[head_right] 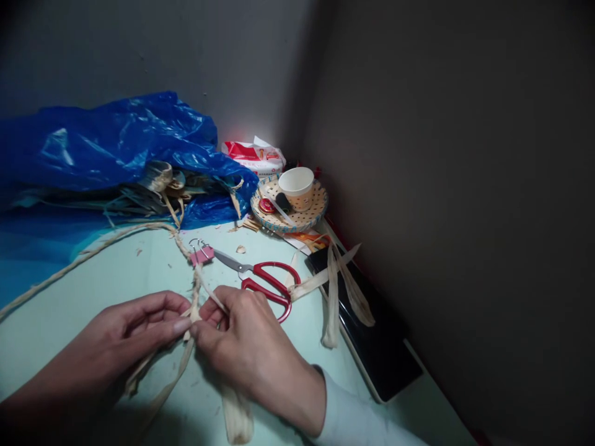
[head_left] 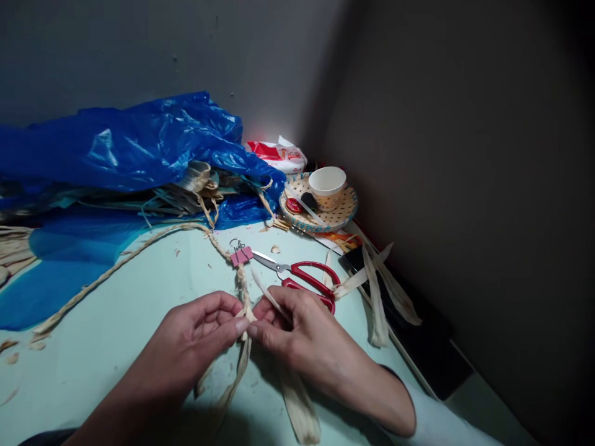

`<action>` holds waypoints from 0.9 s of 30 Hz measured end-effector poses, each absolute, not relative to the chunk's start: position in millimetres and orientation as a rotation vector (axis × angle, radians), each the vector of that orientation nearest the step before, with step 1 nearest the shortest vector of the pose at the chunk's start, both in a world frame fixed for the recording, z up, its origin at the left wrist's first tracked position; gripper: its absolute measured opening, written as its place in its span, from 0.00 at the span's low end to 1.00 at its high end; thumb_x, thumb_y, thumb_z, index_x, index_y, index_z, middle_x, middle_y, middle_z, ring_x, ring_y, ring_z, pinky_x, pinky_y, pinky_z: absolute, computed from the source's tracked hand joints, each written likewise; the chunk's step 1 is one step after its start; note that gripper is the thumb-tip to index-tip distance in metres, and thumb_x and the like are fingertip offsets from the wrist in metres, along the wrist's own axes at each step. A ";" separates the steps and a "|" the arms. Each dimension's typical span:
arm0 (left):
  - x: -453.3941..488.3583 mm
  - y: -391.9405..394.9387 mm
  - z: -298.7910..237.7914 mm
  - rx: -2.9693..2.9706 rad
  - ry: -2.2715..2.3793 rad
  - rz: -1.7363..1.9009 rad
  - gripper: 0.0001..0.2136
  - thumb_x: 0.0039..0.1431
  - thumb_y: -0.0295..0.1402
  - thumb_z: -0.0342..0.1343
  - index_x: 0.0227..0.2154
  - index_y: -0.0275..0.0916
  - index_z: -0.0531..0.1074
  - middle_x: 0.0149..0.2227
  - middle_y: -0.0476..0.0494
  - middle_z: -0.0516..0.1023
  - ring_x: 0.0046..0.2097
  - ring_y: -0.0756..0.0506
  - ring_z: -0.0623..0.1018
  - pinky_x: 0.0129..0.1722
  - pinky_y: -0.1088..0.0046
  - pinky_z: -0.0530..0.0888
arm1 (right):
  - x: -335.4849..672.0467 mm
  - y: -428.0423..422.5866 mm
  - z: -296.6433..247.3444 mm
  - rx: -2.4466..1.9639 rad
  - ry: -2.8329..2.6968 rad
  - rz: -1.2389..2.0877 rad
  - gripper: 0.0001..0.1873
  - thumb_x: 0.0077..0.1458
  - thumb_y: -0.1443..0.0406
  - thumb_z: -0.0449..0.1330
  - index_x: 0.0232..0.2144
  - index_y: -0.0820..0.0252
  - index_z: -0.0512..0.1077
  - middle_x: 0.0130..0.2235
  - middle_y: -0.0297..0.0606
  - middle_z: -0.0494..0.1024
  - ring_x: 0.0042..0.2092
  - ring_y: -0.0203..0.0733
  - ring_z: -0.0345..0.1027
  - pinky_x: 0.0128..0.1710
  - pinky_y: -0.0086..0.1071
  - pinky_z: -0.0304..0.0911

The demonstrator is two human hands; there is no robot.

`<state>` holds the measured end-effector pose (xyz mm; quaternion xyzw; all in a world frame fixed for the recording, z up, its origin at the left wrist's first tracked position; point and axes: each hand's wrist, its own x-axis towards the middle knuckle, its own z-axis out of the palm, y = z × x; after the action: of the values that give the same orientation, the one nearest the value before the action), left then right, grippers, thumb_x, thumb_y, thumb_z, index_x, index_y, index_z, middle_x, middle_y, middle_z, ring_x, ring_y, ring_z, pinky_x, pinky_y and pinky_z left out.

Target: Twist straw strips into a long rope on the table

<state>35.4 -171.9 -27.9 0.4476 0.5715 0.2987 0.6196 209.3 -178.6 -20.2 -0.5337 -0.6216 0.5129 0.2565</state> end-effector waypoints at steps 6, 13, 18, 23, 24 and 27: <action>36.5 -175.3 -30.3 1.152 1.430 0.677 0.12 0.43 0.44 0.65 0.22 0.40 0.74 0.19 0.52 0.69 0.23 0.51 0.64 0.22 0.79 0.59 | 206.0 -186.8 -21.2 -1.549 -1.827 1.252 0.08 0.58 0.62 0.59 0.29 0.58 0.67 0.26 0.31 0.71 0.29 0.35 0.60 0.28 0.29 0.51; 38.8 -178.7 -28.8 1.204 1.494 0.711 0.12 0.44 0.44 0.62 0.23 0.40 0.76 0.22 0.51 0.71 0.25 0.49 0.68 0.24 0.76 0.64 | 212.8 -191.3 -2.9 -1.517 -1.933 1.005 0.20 0.70 0.57 0.44 0.28 0.57 0.65 0.31 0.34 0.71 0.35 0.37 0.61 0.35 0.33 0.53; 39.0 -181.4 -28.3 1.280 1.580 0.711 0.13 0.47 0.46 0.60 0.28 0.42 0.77 0.29 0.47 0.79 0.34 0.44 0.74 0.26 0.74 0.63 | 217.6 -188.8 -2.0 -1.502 -1.907 1.080 0.13 0.68 0.61 0.49 0.32 0.57 0.67 0.29 0.32 0.73 0.33 0.37 0.64 0.33 0.32 0.53; 38.1 -181.1 -27.6 1.234 1.575 0.724 0.13 0.46 0.45 0.61 0.28 0.41 0.76 0.26 0.50 0.76 0.27 0.49 0.70 0.26 0.75 0.63 | 214.4 -188.7 -4.8 -1.415 -1.709 1.325 0.07 0.66 0.63 0.52 0.35 0.58 0.66 0.28 0.31 0.76 0.32 0.35 0.68 0.34 0.30 0.57; 38.0 -180.8 -27.6 1.218 1.564 0.724 0.13 0.45 0.45 0.62 0.28 0.41 0.76 0.23 0.52 0.73 0.25 0.50 0.67 0.25 0.76 0.63 | 212.4 -189.2 -5.5 -1.435 -1.702 1.320 0.08 0.66 0.63 0.52 0.34 0.58 0.67 0.28 0.31 0.76 0.31 0.35 0.67 0.33 0.30 0.57; 37.6 -180.4 -27.7 1.171 1.509 0.747 0.12 0.42 0.43 0.64 0.26 0.40 0.76 0.19 0.54 0.68 0.24 0.51 0.66 0.24 0.77 0.64 | 204.8 -191.9 -8.7 -1.561 -1.730 1.206 0.08 0.63 0.62 0.56 0.32 0.59 0.68 0.31 0.33 0.74 0.33 0.37 0.66 0.31 0.30 0.56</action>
<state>37.6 -180.4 -27.7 0.4881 0.6291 0.3114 0.5187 204.8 -191.9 -8.7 -0.5752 -0.6373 0.4443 0.2559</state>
